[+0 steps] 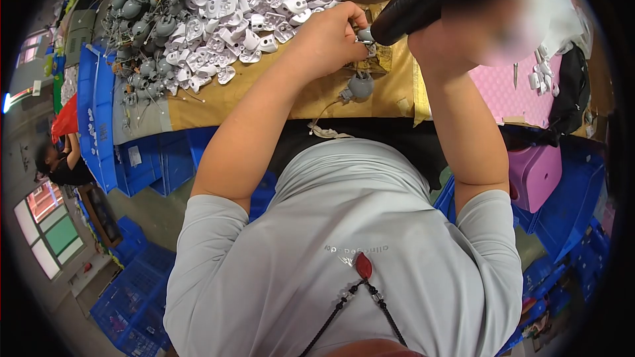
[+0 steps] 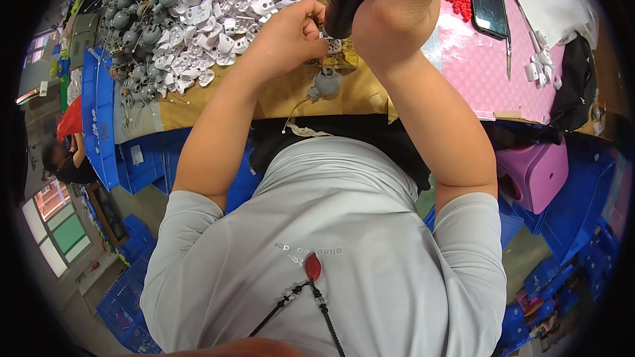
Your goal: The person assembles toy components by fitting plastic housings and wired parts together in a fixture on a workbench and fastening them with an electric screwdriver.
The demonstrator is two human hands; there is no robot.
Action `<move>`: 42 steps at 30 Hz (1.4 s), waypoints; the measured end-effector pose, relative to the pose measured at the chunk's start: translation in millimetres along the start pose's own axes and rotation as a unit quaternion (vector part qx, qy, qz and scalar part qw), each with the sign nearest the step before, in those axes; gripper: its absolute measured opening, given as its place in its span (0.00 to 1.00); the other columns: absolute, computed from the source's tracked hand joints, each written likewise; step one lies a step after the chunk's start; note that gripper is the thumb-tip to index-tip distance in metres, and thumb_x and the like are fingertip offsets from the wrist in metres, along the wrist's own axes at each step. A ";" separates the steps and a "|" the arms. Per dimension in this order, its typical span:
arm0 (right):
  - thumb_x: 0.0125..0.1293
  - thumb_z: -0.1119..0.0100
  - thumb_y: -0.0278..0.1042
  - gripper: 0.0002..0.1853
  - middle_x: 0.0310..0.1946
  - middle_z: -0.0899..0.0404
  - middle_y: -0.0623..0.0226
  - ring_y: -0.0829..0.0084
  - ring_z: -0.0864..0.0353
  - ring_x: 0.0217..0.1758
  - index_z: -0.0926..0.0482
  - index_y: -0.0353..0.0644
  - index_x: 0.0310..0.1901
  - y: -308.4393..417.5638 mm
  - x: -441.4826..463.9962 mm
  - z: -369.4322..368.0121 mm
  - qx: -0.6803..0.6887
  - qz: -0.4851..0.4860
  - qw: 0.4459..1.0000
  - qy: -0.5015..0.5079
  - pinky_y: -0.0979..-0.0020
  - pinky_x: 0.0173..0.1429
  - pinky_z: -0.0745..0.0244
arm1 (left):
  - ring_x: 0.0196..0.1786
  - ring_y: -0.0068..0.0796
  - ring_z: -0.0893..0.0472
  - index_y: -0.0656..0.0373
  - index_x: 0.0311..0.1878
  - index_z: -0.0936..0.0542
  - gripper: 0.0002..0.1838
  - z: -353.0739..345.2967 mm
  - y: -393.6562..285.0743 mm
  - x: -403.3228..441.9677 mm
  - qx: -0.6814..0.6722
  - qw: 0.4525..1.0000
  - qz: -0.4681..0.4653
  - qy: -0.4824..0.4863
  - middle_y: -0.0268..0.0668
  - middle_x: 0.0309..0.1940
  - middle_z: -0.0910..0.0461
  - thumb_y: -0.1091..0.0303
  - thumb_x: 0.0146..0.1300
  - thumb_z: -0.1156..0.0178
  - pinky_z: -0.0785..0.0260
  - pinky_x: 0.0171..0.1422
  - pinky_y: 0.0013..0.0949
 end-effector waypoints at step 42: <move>0.65 0.65 0.82 0.47 0.43 0.17 0.63 0.70 0.18 0.41 0.23 0.41 0.58 2.4 -14.0 18.3 0.105 -0.231 0.967 -0.032 0.68 0.45 0.21 | 0.37 0.37 0.17 0.57 0.45 0.24 0.21 -5.2 9.9 2.6 0.051 0.997 -0.046 -0.024 0.38 0.31 0.19 0.69 0.49 0.27 0.26 0.43 0.38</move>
Point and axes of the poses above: each hand's wrist, its own x-axis towards the middle knuckle, its own z-axis out of the back of the hand, y = z × x, the point moved 1 cm from there along x, towards the middle knuckle
